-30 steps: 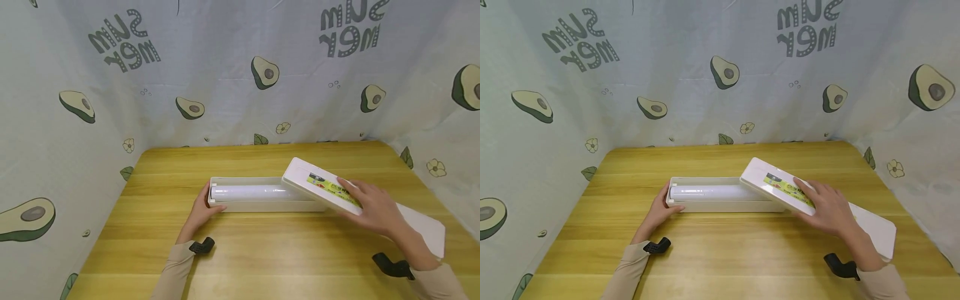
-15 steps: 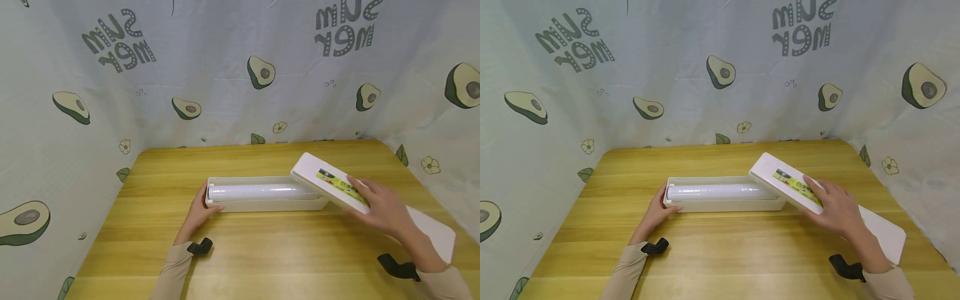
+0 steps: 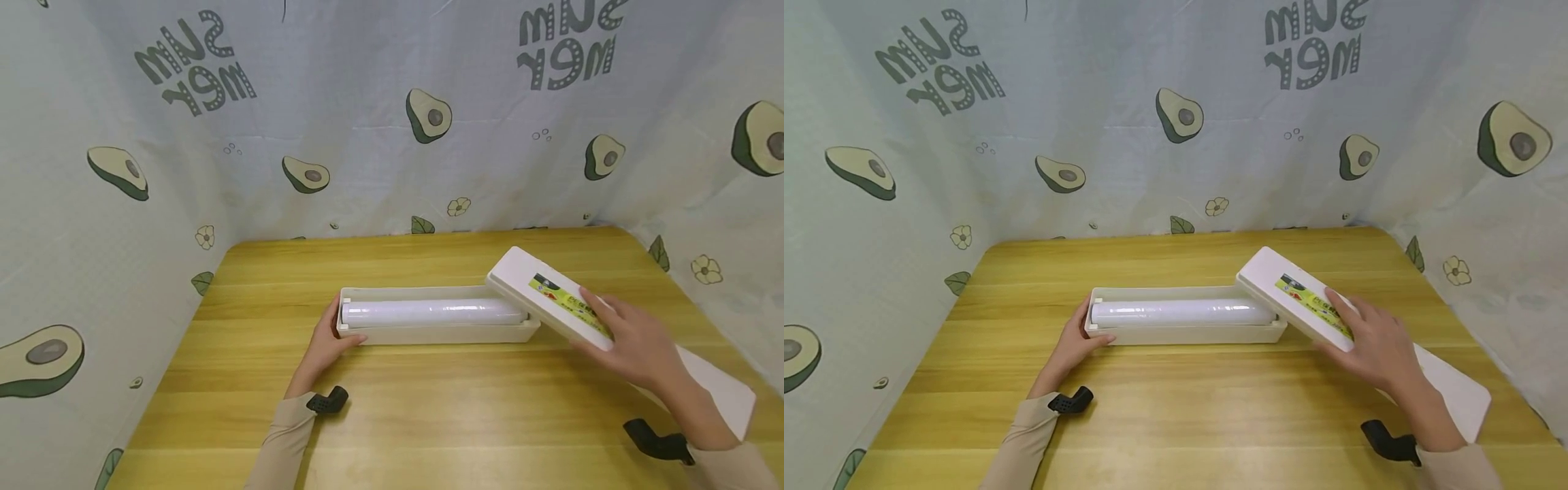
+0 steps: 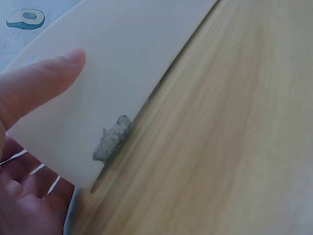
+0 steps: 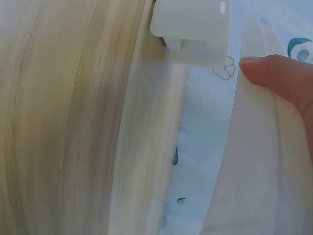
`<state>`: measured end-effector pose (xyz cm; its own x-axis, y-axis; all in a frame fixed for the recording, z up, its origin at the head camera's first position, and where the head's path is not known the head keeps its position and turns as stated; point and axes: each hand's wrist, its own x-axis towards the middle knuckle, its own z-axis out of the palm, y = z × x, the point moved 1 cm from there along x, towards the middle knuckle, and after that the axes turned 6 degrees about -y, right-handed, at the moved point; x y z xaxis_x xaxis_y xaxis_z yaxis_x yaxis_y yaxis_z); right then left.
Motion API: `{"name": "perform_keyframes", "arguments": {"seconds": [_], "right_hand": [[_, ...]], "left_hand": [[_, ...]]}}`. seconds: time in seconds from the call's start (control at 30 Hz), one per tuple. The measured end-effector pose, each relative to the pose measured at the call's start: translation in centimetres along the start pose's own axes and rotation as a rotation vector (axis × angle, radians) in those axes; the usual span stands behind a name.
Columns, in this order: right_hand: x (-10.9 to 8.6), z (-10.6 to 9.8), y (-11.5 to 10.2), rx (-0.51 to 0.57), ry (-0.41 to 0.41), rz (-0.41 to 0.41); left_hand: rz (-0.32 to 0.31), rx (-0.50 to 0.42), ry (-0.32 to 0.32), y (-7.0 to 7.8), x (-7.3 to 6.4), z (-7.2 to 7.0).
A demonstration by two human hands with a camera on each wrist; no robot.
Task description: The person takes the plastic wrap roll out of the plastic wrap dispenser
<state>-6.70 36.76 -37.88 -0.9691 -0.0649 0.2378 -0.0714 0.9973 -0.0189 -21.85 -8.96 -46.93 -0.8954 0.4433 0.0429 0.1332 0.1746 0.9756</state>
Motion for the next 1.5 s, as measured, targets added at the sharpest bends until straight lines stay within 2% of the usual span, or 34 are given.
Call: {"name": "perform_keyframes", "arguments": {"seconds": [0.3,0.7,0.97,1.2,1.5], "right_hand": [[-0.5,-0.4,0.6,-0.019,-0.026,0.057],[-0.8,-0.1,1.6,-0.008,-0.033,0.111],[-0.6,-0.1,2.1,0.010,-0.024,0.143],[-1.0,0.1,2.4,0.024,-0.035,0.192],[-1.5,0.5,3.0,0.042,-0.049,0.242]], "left_hand": [[0.025,-0.021,-0.004,0.0,-0.2,0.0],[-0.007,-0.011,-0.004,0.3,-0.2,0.0],[0.004,-0.026,0.000,0.9,0.4,-0.2],[0.011,-0.010,-0.021,0.3,0.3,-0.3],[-0.011,-0.005,-0.024,0.2,0.0,-0.1]]}}
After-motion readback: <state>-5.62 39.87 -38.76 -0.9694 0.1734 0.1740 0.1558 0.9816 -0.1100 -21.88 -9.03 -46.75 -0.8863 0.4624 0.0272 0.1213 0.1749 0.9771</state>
